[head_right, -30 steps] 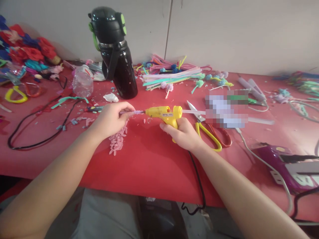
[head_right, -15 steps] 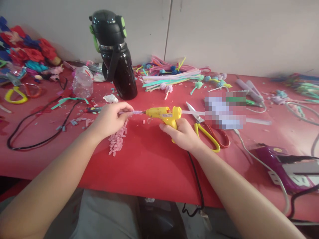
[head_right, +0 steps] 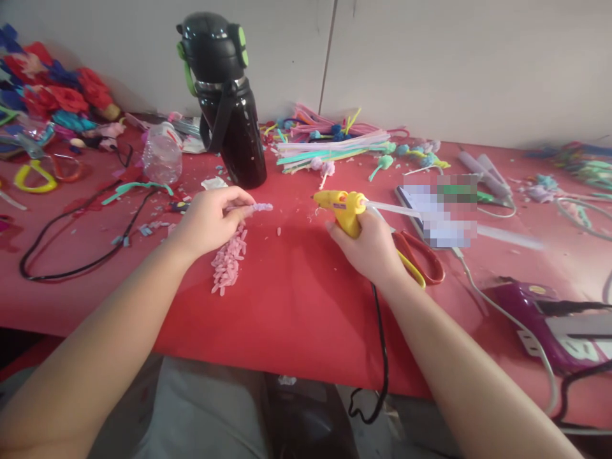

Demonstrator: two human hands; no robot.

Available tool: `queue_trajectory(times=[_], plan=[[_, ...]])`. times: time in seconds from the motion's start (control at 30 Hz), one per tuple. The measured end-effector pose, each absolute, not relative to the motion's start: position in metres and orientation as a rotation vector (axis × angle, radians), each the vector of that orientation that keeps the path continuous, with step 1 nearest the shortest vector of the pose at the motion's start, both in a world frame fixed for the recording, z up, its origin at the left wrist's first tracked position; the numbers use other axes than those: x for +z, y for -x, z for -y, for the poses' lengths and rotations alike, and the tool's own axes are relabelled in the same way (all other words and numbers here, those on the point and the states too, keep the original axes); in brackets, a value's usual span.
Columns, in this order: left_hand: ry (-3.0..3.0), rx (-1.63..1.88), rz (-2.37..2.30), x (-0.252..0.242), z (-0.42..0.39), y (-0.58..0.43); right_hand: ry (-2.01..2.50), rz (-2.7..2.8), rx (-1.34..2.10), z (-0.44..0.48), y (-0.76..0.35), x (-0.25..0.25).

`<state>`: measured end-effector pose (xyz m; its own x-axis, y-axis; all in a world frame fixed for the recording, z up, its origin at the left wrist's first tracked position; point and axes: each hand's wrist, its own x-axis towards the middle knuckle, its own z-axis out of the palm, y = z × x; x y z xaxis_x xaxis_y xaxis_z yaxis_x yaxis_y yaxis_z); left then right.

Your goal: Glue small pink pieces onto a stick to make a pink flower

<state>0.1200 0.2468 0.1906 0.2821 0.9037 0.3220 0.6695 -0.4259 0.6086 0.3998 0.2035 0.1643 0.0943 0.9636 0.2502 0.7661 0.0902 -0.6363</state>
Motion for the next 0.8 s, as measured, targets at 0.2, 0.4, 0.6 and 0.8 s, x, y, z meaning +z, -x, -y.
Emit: queue_trajectory(times=[0.2, 0.4, 0.6, 0.8], plan=[[-2.187, 0.923, -1.439, 0.189, -0.248, -0.120, 1.891, 1.877, 0.263, -0.203, -0.406, 0.174], [-2.191, 0.961, -1.420, 0.184, -0.250, -0.118, 2.033, 2.054, 0.249, -0.162, -0.416, 0.209], [-2.185, 0.954, -1.428, 0.184, -0.252, -0.118, 1.141, 2.467, 0.896, -0.149, -0.341, 0.215], [-2.198, 0.928, -1.449, 0.185, -0.252, -0.117, 0.811, 2.670, 0.715, -0.180, -0.295, 0.192]])
